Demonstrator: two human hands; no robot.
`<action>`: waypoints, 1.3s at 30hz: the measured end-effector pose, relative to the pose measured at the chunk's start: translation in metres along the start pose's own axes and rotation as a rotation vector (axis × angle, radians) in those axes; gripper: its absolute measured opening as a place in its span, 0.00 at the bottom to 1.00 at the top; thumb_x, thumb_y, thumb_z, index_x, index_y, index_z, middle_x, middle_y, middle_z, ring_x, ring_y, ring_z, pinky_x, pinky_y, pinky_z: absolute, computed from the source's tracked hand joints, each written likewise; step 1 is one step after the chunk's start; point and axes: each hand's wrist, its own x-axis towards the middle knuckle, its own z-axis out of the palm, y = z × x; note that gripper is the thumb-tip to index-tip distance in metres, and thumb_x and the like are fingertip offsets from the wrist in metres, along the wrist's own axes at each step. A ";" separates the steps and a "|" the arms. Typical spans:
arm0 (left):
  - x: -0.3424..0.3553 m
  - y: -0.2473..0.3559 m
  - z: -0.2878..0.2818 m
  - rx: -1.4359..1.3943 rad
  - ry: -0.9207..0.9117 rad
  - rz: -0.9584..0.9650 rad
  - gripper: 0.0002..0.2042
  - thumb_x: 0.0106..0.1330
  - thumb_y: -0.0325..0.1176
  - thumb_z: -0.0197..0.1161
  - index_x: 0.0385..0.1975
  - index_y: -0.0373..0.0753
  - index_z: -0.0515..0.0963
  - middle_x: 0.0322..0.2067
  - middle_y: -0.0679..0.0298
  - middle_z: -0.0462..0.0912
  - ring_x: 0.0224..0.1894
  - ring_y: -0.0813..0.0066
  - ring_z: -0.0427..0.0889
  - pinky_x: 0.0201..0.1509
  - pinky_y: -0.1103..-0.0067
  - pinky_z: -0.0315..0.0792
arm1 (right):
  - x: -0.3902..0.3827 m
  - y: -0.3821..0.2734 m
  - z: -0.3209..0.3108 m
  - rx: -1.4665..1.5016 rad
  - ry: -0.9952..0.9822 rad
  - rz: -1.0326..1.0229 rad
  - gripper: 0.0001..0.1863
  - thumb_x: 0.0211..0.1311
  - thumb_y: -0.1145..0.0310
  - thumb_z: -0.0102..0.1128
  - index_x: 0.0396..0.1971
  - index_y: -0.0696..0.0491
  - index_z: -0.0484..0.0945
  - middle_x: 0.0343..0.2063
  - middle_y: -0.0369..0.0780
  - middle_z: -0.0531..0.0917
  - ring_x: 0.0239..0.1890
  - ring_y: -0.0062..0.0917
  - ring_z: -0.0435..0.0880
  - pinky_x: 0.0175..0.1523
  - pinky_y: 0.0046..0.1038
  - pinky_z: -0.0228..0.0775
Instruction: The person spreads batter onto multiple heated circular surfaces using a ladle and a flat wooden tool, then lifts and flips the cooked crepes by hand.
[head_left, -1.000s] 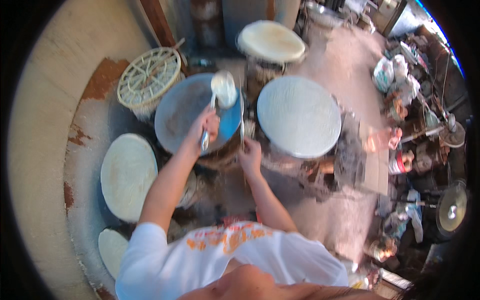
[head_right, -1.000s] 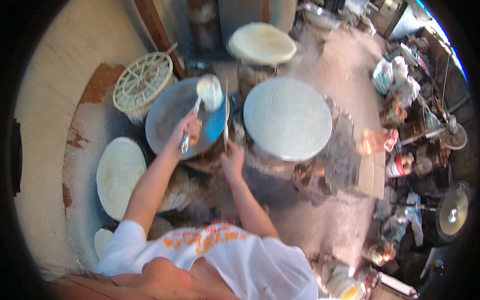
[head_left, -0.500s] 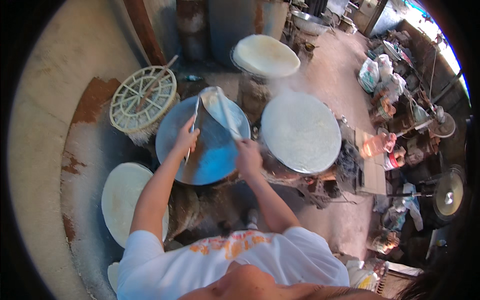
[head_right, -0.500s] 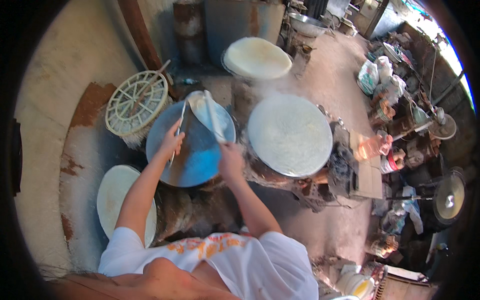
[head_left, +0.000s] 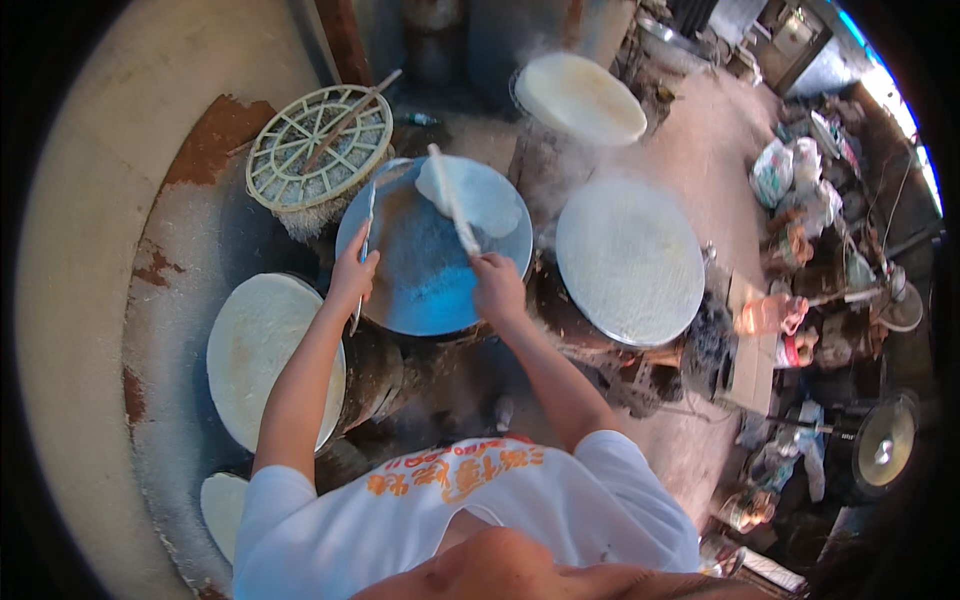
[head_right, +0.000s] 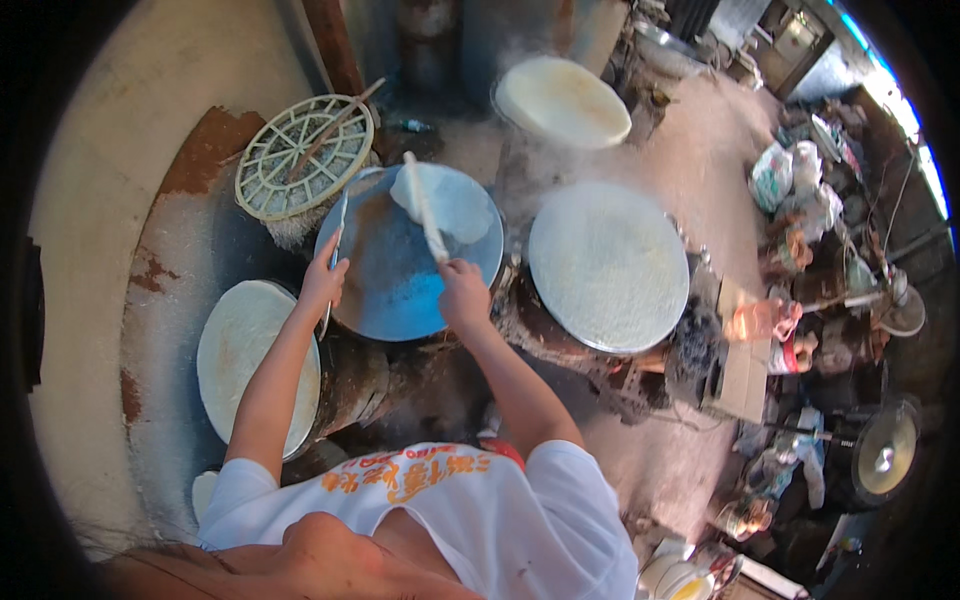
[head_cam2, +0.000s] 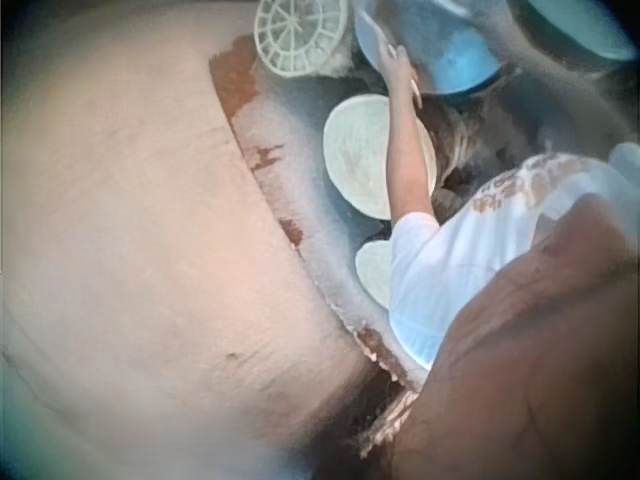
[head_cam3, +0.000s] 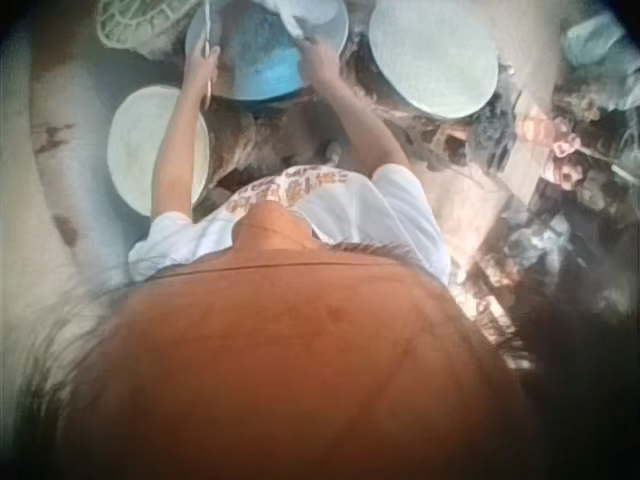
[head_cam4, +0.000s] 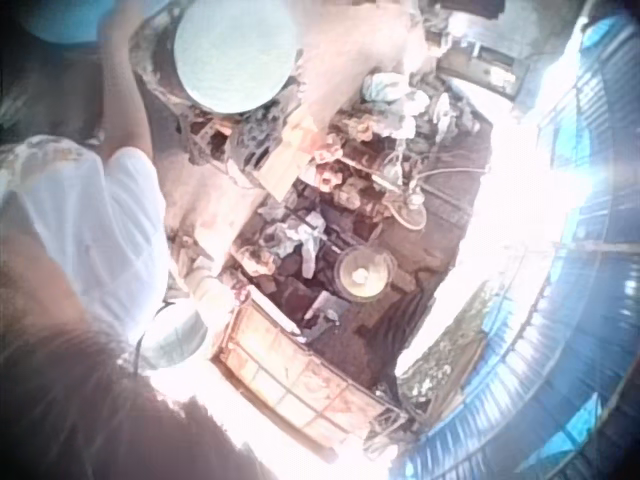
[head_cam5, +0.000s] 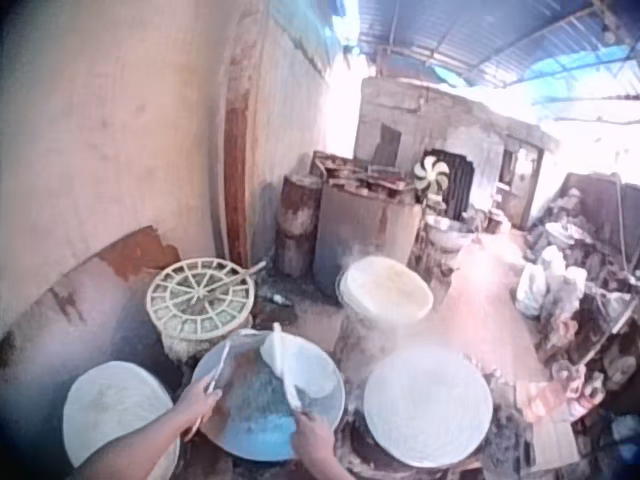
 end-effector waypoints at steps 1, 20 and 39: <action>-0.007 0.001 -0.006 0.001 0.027 0.015 0.27 0.66 0.30 0.54 0.66 0.56 0.59 0.13 0.66 0.66 0.08 0.77 0.62 0.11 0.76 0.60 | 0.010 -0.008 -0.004 -0.015 0.007 -0.055 0.20 0.45 0.77 0.54 0.42 0.50 0.81 0.40 0.38 0.80 0.47 0.35 0.75 0.49 0.32 0.71; -0.133 0.034 0.067 -0.320 0.446 -0.142 0.29 0.65 0.29 0.55 0.67 0.51 0.56 0.14 0.69 0.65 0.08 0.82 0.61 0.11 0.81 0.58 | 0.101 0.036 -0.062 0.265 -0.381 -0.628 0.20 0.39 0.77 0.58 0.37 0.49 0.83 0.37 0.40 0.82 0.41 0.40 0.76 0.47 0.37 0.69; -0.181 0.062 0.146 -0.014 0.472 -0.377 0.29 0.66 0.30 0.54 0.66 0.60 0.56 0.44 0.61 0.79 0.12 0.82 0.66 0.15 0.82 0.66 | 0.214 0.088 -0.015 0.318 -0.515 -0.775 0.18 0.39 0.77 0.57 0.36 0.51 0.82 0.38 0.36 0.82 0.41 0.38 0.77 0.46 0.33 0.72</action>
